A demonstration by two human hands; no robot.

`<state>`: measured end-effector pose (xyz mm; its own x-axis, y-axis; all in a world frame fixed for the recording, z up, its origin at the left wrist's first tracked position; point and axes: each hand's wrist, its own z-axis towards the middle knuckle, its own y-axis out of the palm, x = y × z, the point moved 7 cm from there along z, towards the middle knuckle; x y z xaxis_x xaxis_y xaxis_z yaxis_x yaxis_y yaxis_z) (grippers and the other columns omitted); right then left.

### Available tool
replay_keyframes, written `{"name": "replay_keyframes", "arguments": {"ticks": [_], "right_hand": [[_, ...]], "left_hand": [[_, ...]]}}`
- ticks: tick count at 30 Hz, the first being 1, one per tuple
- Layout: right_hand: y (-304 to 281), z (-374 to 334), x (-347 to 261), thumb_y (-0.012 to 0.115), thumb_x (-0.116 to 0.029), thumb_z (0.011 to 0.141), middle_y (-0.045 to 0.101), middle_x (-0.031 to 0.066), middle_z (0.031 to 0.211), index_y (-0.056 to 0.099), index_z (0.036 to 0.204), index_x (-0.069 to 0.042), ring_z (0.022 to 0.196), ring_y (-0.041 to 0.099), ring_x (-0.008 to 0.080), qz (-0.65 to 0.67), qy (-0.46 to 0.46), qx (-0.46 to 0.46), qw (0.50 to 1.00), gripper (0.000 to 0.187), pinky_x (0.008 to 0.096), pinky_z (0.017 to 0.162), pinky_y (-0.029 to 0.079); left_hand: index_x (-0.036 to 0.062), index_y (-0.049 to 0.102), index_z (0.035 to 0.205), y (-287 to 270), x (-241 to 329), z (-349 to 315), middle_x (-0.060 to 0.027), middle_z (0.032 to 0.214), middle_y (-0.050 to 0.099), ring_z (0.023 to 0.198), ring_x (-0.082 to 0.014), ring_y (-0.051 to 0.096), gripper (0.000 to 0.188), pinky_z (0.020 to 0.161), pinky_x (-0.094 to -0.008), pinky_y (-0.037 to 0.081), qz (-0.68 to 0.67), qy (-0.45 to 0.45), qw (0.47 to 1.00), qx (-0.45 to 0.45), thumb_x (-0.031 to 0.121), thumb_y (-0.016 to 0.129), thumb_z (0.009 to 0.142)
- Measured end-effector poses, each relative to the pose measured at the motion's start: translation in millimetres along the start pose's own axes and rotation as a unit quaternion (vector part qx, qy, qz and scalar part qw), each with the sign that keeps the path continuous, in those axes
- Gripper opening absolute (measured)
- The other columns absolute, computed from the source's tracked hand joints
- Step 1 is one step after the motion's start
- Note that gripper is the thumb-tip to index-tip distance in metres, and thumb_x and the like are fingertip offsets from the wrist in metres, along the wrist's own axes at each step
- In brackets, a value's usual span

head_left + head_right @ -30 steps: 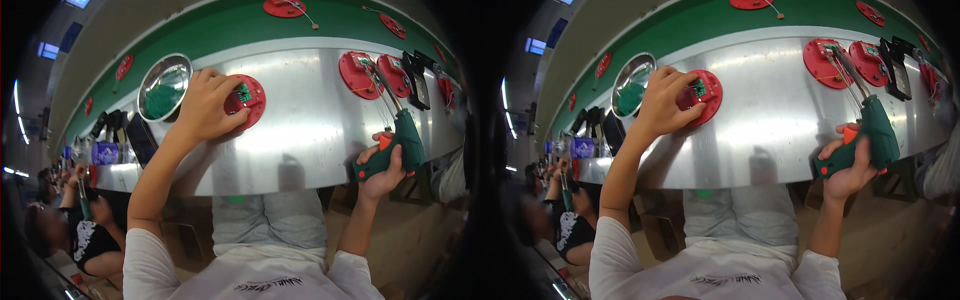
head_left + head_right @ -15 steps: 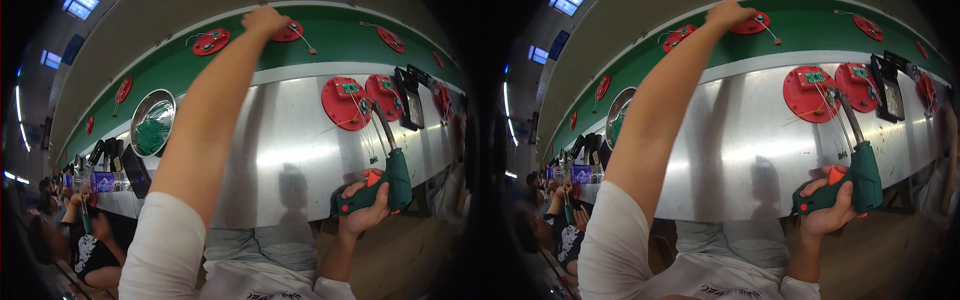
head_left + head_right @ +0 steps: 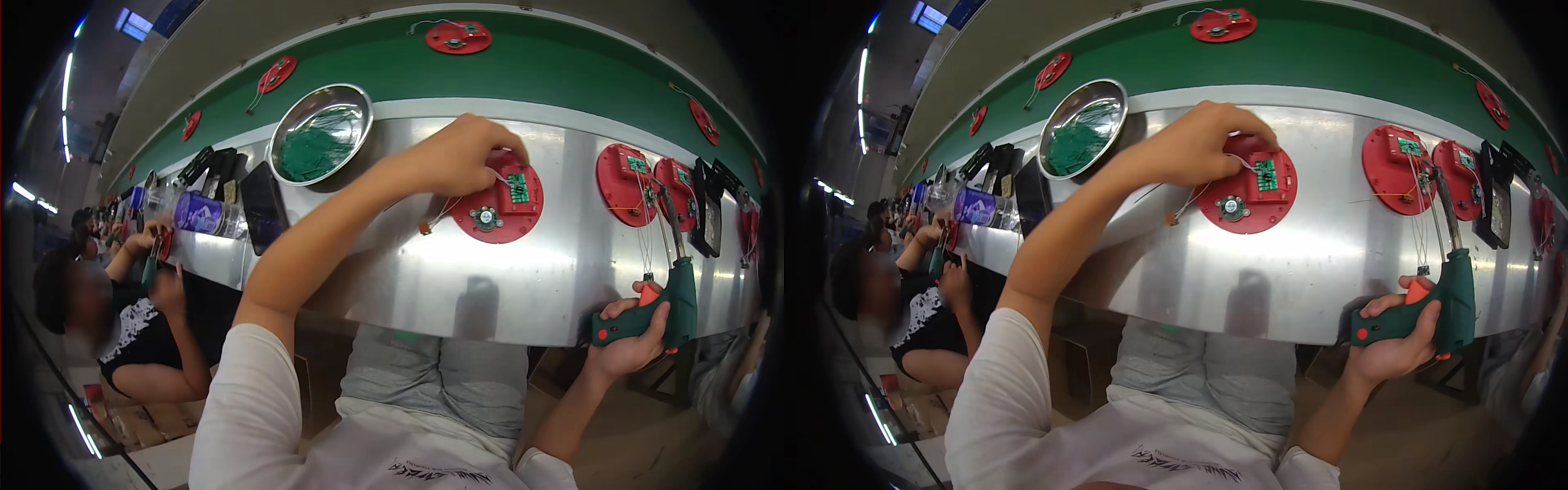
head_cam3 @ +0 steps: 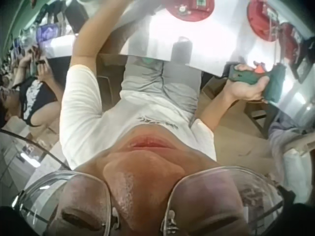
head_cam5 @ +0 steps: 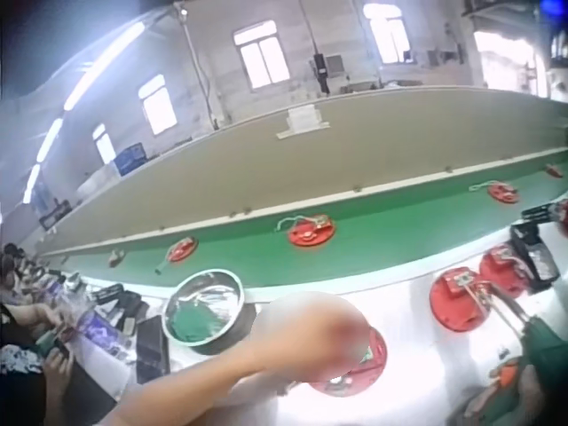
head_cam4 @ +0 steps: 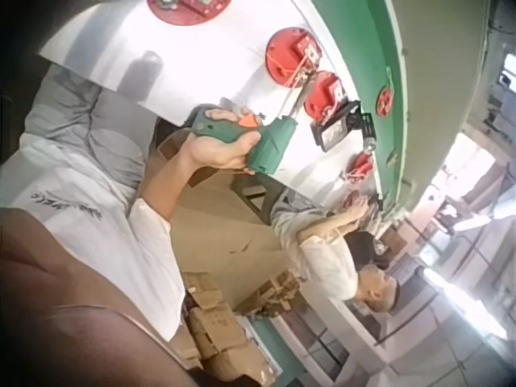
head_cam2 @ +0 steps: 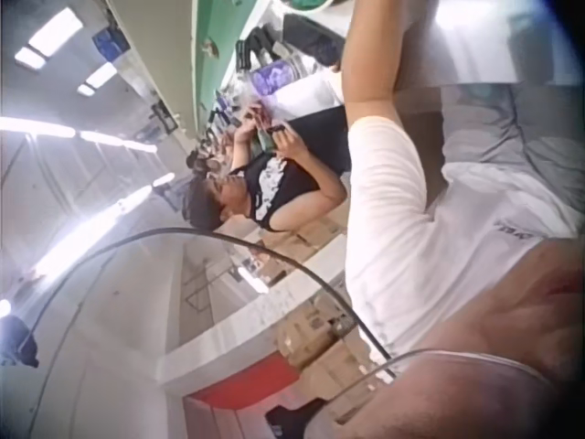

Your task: Soldering electronic components onto small circuit boards mounted on red bases along an assembly line.

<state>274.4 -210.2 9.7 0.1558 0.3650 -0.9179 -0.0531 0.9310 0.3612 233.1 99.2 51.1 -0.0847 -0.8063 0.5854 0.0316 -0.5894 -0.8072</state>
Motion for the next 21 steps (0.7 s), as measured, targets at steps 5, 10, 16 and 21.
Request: {"name": "replay_keyframes", "arguments": {"ticks": [5,10,16,21], "right_hand": [[-2,3,4,0.04,-0.028,0.105,0.06,0.013,0.095,0.056,0.104,0.004,0.053,0.051,0.0137,-0.012,0.012,-0.013,1.0,0.036,0.0275,0.047,0.043],[-6,4,1,0.043,-0.031,0.104,0.059,0.0113,0.091,0.056,0.103,0.003,0.056,0.052,0.0127,-0.038,0.02,-0.001,0.999,0.037,0.0272,0.05,0.043],[8,-2,-4,0.044,-0.034,0.102,0.052,0.0077,0.059,0.058,0.098,0.003,0.051,0.049,0.0147,-0.07,0.034,0.016,0.997,0.04,0.0278,0.049,0.042],[0,4,2,0.046,-0.035,0.102,0.06,0.0115,0.096,0.058,0.103,0.0,0.058,0.052,0.0157,-0.096,0.025,-0.021,0.995,0.037,0.0298,0.052,0.043]], "left_hand": [[0.0069,0.073,0.108,-9,-7,-52,-0.0132,0.122,0.068,0.107,-0.0311,0.065,0.044,0.092,-0.0375,0.053,-0.067,-0.029,0.997,-0.008,-0.006,0.062,0.067],[0.0091,0.072,0.113,-65,-3,-103,-0.0129,0.13,0.064,0.121,-0.0246,0.059,0.042,0.104,-0.0395,0.045,-0.08,0.04,0.991,0.102,0.005,0.068,0.071],[0.0142,0.076,0.103,-133,-122,-182,-0.0099,0.098,0.073,0.1,-0.031,0.065,0.027,0.093,-0.0445,0.045,0.298,-0.265,0.867,0.3,0.015,0.065,0.079],[0.0181,0.077,0.095,-119,-162,-174,-0.005,0.095,0.075,0.095,-0.0286,0.069,0.021,0.093,-0.0451,0.047,0.183,-0.191,0.936,0.234,0.023,0.069,0.076]]}}
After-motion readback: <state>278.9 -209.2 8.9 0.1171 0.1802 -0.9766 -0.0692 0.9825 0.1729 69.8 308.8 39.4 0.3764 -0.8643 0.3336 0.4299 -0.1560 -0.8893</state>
